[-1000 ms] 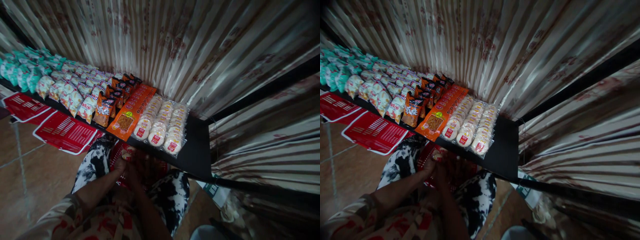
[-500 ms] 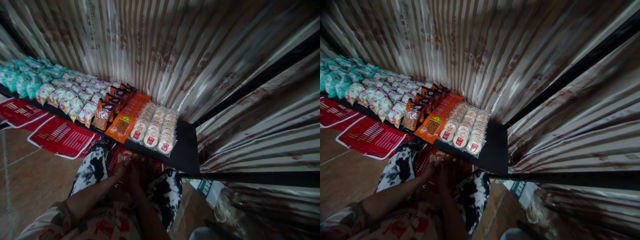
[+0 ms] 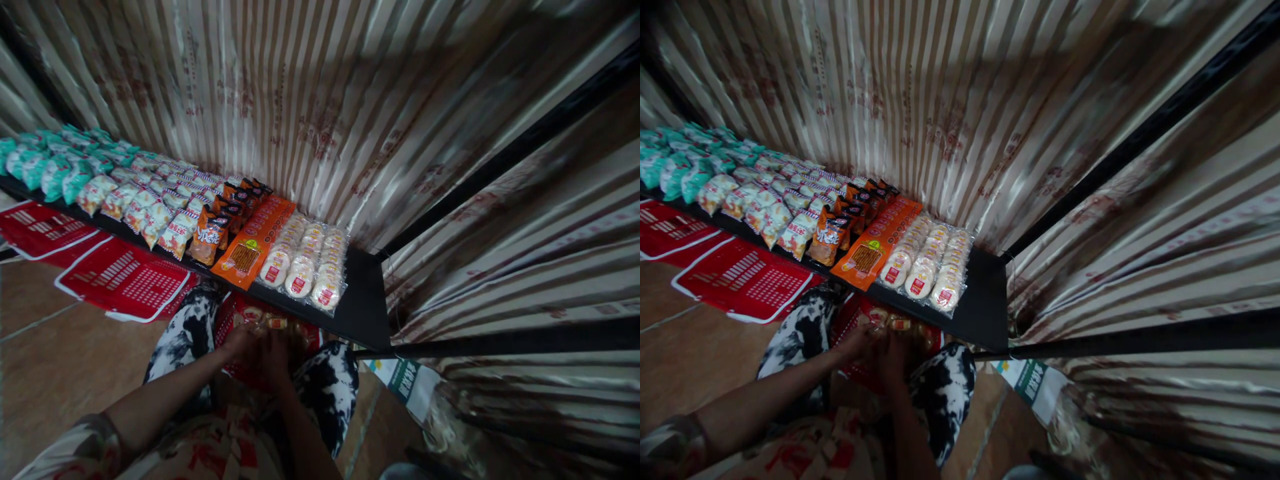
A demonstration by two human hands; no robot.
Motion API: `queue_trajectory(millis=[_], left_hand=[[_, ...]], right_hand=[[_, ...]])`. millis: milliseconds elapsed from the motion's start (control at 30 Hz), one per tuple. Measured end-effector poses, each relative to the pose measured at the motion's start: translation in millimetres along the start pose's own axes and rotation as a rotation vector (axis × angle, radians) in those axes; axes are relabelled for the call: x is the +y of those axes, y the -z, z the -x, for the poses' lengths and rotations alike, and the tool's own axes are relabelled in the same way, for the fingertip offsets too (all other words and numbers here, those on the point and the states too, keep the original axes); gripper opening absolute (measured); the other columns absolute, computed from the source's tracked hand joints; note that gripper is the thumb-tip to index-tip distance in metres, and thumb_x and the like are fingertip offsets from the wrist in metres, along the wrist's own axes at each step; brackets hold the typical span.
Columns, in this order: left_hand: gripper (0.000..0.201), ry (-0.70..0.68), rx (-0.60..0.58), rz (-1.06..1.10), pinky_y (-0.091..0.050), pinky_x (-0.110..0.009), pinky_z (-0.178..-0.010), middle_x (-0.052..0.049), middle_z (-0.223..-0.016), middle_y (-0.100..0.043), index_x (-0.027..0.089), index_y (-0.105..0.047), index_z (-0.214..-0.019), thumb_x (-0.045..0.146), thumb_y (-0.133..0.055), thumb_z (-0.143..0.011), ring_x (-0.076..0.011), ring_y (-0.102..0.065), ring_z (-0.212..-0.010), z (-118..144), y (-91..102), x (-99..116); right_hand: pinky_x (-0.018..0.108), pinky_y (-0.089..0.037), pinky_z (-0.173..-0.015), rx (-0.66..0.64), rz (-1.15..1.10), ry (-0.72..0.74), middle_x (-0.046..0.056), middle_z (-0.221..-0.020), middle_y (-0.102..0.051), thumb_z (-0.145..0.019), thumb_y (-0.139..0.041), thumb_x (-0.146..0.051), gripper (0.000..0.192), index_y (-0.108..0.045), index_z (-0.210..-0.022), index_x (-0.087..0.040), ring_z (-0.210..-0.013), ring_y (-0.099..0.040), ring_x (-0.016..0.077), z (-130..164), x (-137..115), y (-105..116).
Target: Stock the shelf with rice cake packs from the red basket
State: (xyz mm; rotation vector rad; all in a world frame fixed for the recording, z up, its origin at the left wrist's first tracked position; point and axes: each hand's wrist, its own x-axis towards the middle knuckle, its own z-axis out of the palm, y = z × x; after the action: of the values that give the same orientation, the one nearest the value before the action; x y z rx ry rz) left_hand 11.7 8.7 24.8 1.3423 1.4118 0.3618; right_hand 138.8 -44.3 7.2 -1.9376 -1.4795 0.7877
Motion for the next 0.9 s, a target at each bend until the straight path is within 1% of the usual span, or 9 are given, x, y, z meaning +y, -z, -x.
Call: queue_trajectory(millis=[67,167,300,400,533,667,767,900], left_hand=[[0.032,-0.003,-0.019,-0.096,-0.048,-0.025,-0.077,-0.006,-0.098,-0.072,0.016,-0.069,-0.102,0.012,-0.056,-0.072,-0.0202,-0.066,-0.088,1.0,6.6,7.6],[0.037,-0.008,-0.072,-0.286,-0.047,-0.025,-0.083,-0.007,-0.106,-0.071,0.017,-0.069,-0.106,0.01,-0.051,-0.074,-0.0203,-0.065,-0.095,1.8,16.5,20.3],[0.034,-0.024,-0.1,-0.355,-0.045,-0.028,-0.086,-0.009,-0.106,-0.07,0.015,-0.068,-0.105,0.013,-0.049,-0.078,-0.0222,-0.063,-0.1,-0.5,22.2,32.4],[0.032,-0.057,-0.073,-0.321,-0.045,-0.028,-0.087,-0.009,-0.106,-0.069,0.015,-0.068,-0.104,0.014,-0.052,-0.076,-0.0217,-0.063,-0.101,-2.4,22.4,36.3],[0.025,-0.09,-0.046,-0.256,-0.047,-0.028,-0.082,-0.007,-0.097,-0.07,0.014,-0.067,-0.096,0.016,-0.056,-0.074,-0.0204,-0.063,-0.092,-2.1,23.3,38.8],[0.026,-0.105,0.016,-0.118,-0.047,-0.027,-0.082,-0.004,-0.095,-0.069,0.015,-0.066,-0.095,0.015,-0.059,-0.07,-0.0192,-0.062,-0.092,-0.3,24.9,41.8],[0.028,-0.075,0.057,-0.012,-0.048,-0.025,-0.079,-0.004,-0.095,-0.069,0.016,-0.065,-0.097,0.013,-0.058,-0.07,-0.018,-0.062,-0.091,2.0,25.5,44.4],[0.03,-0.057,0.06,0.048,-0.048,-0.022,-0.075,-0.003,-0.094,-0.068,0.015,-0.062,-0.1,0.012,-0.055,-0.072,-0.015,-0.061,-0.086,6.3,25.7,45.1]], right_hand=[[0.042,-0.042,-0.1,-0.016,-0.054,-0.013,0.015,-0.117,-0.066,-0.086,-0.045,-0.031,0.038,-0.063,-0.116,-0.017,-0.112,-0.059,0.027,0.4,0.2,4.3],[0.039,-0.045,-0.096,-0.024,-0.155,-0.064,0.013,-0.113,-0.067,-0.083,-0.049,-0.035,0.036,-0.064,-0.111,-0.018,-0.106,-0.062,0.0258,1.1,-0.7,9.1],[0.036,-0.049,-0.086,-0.013,-0.323,-0.149,0.01,-0.1,-0.071,-0.079,-0.054,-0.038,0.031,-0.065,-0.1,-0.018,-0.092,-0.066,0.0239,3.6,-4.0,14.1],[0.035,-0.05,-0.082,-0.019,-0.428,-0.158,0.009,-0.097,-0.072,-0.079,-0.054,-0.042,0.033,-0.065,-0.097,-0.017,-0.09,-0.066,0.0235,6.3,-7.1,18.8],[0.033,-0.05,-0.08,0.003,-0.495,-0.16,0.008,-0.093,-0.072,-0.078,-0.055,-0.045,0.034,-0.066,-0.094,-0.017,-0.088,-0.066,0.0227,9.2,-10.7,24.9],[0.033,-0.052,-0.079,0.033,-0.541,-0.173,0.008,-0.091,-0.073,-0.078,-0.055,-0.047,0.036,-0.066,-0.093,-0.017,-0.085,-0.067,0.0223,10.8,-11.6,26.5],[0.035,-0.053,-0.079,0.067,-0.561,-0.19,0.008,-0.091,-0.073,-0.078,-0.055,-0.05,0.039,-0.065,-0.095,-0.016,-0.086,-0.068,0.0231,11.3,-10.9,25.2],[0.034,-0.055,-0.074,0.095,-0.563,-0.198,0.008,-0.09,-0.073,-0.076,-0.055,-0.053,0.041,-0.064,-0.093,-0.017,-0.082,-0.068,0.0228,12.2,-13.5,26.7]])
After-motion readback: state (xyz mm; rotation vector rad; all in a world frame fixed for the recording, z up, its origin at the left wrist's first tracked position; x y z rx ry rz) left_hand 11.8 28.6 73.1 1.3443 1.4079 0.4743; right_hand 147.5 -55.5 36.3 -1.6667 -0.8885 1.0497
